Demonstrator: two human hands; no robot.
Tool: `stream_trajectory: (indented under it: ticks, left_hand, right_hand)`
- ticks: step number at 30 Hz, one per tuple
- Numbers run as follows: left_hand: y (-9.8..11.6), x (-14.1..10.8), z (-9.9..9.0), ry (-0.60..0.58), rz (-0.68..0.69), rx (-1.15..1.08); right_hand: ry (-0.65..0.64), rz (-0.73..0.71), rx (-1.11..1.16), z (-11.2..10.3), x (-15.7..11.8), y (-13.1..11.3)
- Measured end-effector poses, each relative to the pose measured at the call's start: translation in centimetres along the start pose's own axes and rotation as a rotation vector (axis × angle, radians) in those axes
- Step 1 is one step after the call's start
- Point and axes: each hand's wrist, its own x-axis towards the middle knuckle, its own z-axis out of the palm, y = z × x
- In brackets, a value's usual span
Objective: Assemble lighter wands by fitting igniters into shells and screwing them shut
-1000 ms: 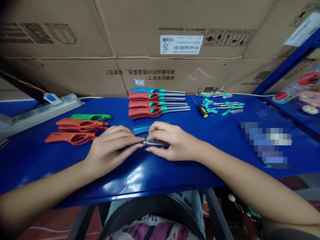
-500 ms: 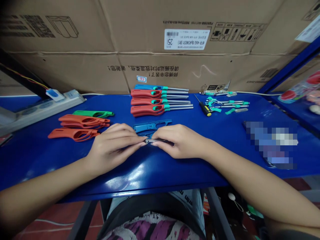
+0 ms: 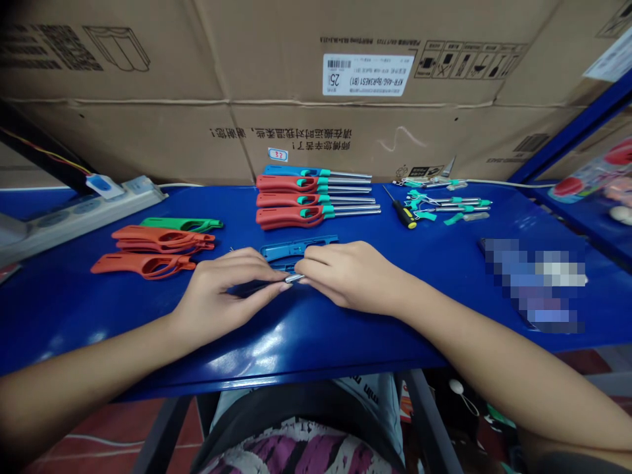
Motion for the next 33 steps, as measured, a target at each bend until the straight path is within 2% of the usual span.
stream_trajectory:
  ticks: [3,7,10,13,23,27,33]
  left_hand:
    - [0.1,-0.2,0.2,0.002,-0.019,0.012]
    - [0.0,-0.2,0.3,-0.084,-0.037,0.029]
    - [-0.1,-0.1,0.2,-0.152,-0.098,0.055]
    - [-0.5,0.0,0.1,-0.146,-0.179,0.023]
    - [-1.7,0.4,0.5,-0.133,-0.441,-0.321]
    - [-1.8,0.6,0.7,-0.111,-0.466,-0.381]
    - [-2.0,0.8,0.6,-0.057,-0.328,-0.101]
  right_hand:
    - [-0.074,0.106,0.152,-0.2,0.1,0.0]
    - [-0.101,0.199,0.313,-0.5,0.2,0.2]
    - [-0.068,0.242,0.335,-0.7,0.2,0.8]
    - [-0.017,0.292,0.334,-0.9,0.0,1.6]
    - [0.017,0.406,0.250,-1.4,-0.8,4.2]
    - [-0.100,0.457,0.264,-2.3,-1.0,4.7]
    - [-0.309,0.443,0.228,-2.7,-1.3,5.1]
